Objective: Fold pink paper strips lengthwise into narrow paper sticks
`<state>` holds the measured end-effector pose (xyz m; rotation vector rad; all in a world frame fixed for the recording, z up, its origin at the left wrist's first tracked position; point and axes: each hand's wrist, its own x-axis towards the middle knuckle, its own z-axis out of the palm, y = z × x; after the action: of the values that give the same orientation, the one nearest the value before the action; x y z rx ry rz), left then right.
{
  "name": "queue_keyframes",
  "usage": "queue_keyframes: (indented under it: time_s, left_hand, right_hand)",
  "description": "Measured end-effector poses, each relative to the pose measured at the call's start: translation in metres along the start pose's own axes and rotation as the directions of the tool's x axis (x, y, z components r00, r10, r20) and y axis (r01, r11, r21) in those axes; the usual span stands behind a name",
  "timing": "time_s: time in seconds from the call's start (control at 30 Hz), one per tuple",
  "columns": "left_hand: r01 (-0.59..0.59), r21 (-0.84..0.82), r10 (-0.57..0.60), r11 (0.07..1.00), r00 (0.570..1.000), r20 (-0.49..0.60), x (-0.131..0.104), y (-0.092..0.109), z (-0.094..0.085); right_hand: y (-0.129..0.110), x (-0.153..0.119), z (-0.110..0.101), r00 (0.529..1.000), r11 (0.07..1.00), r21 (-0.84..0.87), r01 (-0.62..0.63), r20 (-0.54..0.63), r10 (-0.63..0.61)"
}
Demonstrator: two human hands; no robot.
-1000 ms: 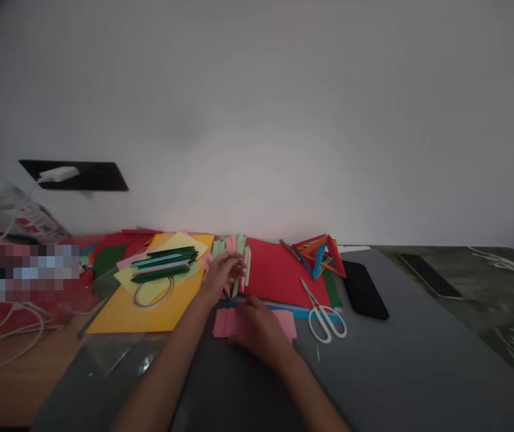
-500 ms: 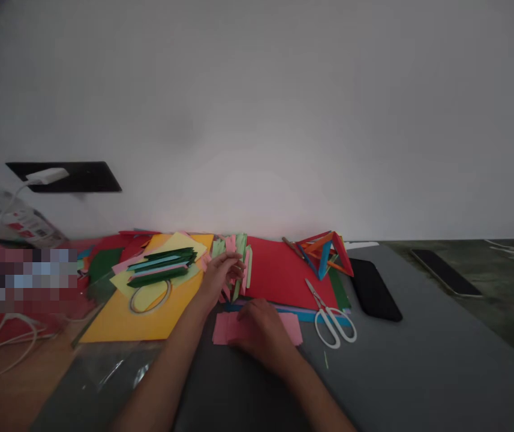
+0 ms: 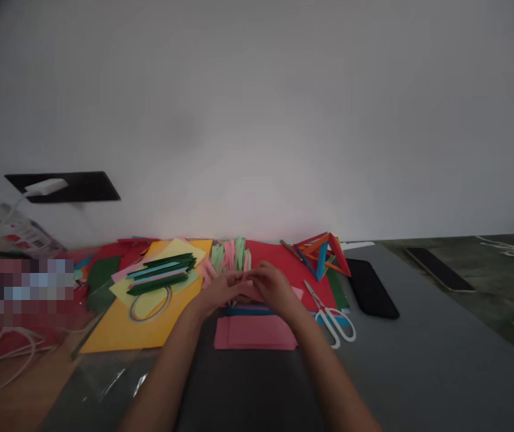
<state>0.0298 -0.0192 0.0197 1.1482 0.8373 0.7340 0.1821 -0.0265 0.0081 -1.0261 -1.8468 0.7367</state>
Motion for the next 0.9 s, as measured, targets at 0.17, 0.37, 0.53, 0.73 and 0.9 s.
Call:
queue_keyframes:
  time_s: [0.17, 0.37, 0.53, 0.73, 0.9]
  left_hand:
    - [-0.044, -0.053, 0.04, 0.998, 0.997, -0.067, 0.004, -0.007, -0.012]
    - [-0.095, -0.072, 0.083, 0.993, 0.984, -0.159, 0.01, -0.014, -0.007]
    - [-0.105, -0.07, 0.099, 0.992, 0.992, -0.075, 0.01, -0.019, 0.007]
    - [-0.142, 0.029, 0.143, 0.99, 0.987, -0.078, 0.007, -0.011, 0.017]
    - [-0.169, 0.058, 0.172, 0.984, 0.983, -0.068, 0.009, -0.017, 0.018]
  right_hand:
    - [-0.003, 0.018, 0.003, 0.947, 0.932, -0.361, 0.021, -0.293, -0.135]
    - [0.011, -0.022, 0.014, 0.962, 0.837, -0.536, 0.109, -0.156, -0.225]
    - [0.025, -0.035, 0.013, 0.958, 0.833, -0.55, 0.066, -0.2, -0.207]
    - [0.025, -0.036, 0.014, 0.959, 0.874, -0.486, 0.021, -0.237, -0.154]
    - [0.026, -0.036, 0.009, 0.957, 0.918, -0.396, -0.002, -0.267, -0.113]
